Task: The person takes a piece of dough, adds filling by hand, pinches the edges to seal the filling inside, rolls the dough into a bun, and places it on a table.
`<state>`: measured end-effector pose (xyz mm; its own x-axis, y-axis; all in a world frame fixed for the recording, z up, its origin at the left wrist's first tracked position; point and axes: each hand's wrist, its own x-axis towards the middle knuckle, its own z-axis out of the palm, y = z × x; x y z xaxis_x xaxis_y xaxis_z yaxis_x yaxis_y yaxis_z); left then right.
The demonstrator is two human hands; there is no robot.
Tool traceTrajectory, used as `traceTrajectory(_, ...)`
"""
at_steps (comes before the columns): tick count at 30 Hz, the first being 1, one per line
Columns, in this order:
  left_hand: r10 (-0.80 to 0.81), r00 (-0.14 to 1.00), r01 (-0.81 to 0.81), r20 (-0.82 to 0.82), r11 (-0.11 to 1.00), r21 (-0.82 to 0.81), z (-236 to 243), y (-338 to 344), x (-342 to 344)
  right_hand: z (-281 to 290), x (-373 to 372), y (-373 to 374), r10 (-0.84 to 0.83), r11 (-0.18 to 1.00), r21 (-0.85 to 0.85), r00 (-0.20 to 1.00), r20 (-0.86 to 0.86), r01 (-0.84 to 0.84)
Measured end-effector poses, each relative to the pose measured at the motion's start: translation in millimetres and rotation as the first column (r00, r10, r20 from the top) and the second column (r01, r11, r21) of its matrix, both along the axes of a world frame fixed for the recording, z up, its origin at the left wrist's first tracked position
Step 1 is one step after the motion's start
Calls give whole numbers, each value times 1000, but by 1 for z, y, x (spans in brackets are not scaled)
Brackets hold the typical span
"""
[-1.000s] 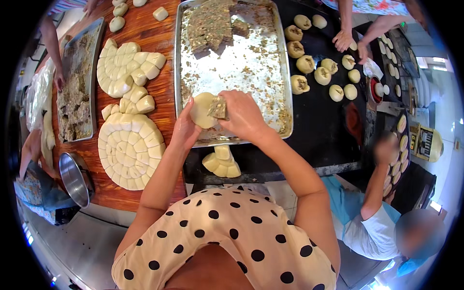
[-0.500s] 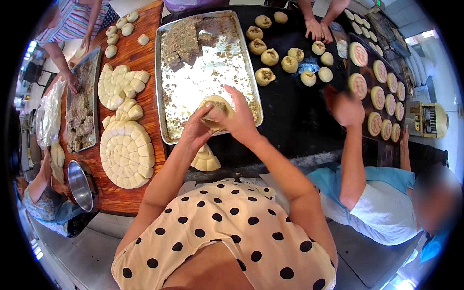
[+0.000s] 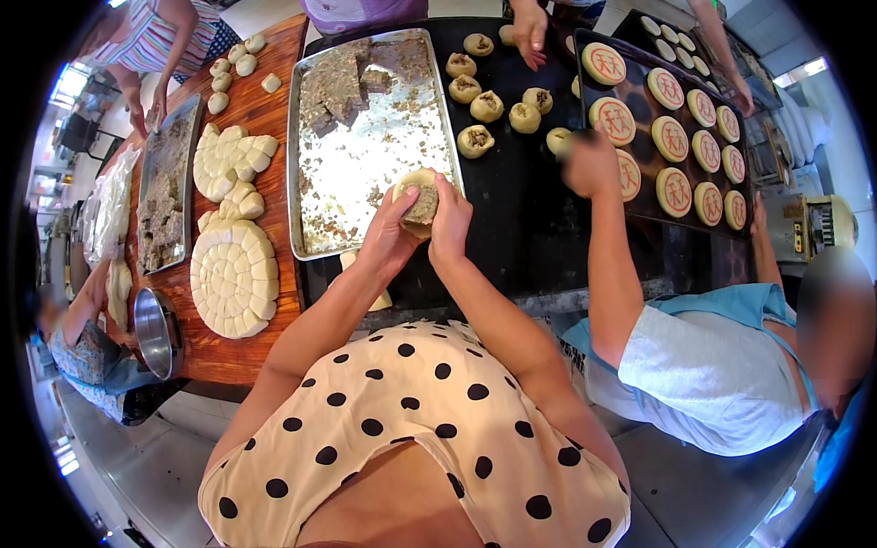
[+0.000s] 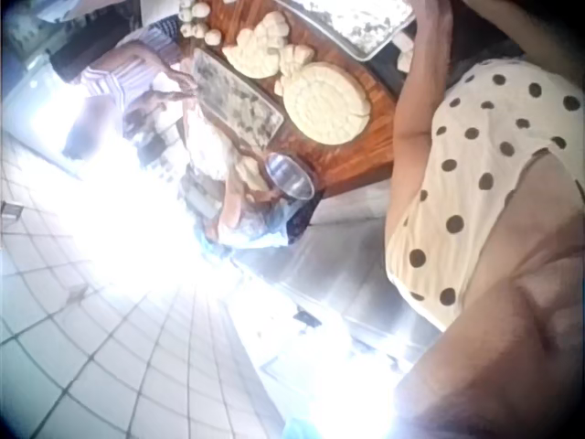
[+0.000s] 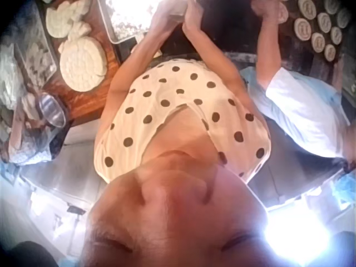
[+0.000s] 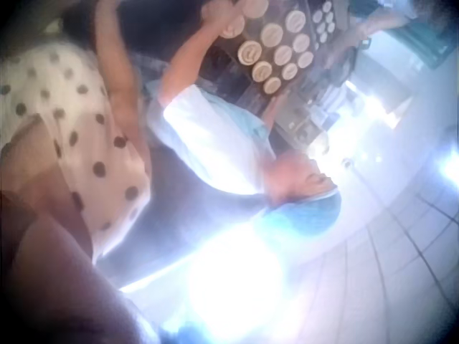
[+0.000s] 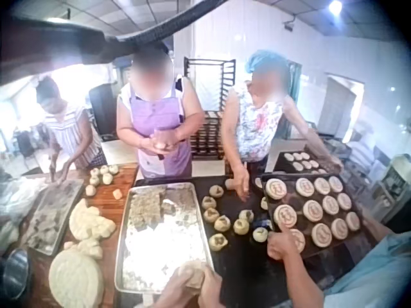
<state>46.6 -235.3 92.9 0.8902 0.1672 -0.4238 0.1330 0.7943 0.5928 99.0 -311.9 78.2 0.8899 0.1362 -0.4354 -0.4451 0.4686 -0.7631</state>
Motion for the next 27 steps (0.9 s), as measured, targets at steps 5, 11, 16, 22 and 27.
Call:
traceTrajectory(5,-7,999,10,-54,999,51,-3,-1,4,-23,4,-1,1,998,-55,988,154,8)
traceTrajectory(11,67,994,-62,-82,995,72,-17,-4,3,-23,-2,-4,158,982,-136,968,196,-133)
traceTrajectory(16,118,987,-71,-107,928,366,-21,-6,5,-29,-13,7,32,963,-260,924,382,74)
traceTrajectory(22,-21,977,68,-213,974,217,-13,7,0,-26,-7,-10,218,976,-39,933,286,-216)
traceTrajectory(27,-389,897,436,-211,858,272,0,29,17,-30,19,-6,210,967,123,970,120,-224)
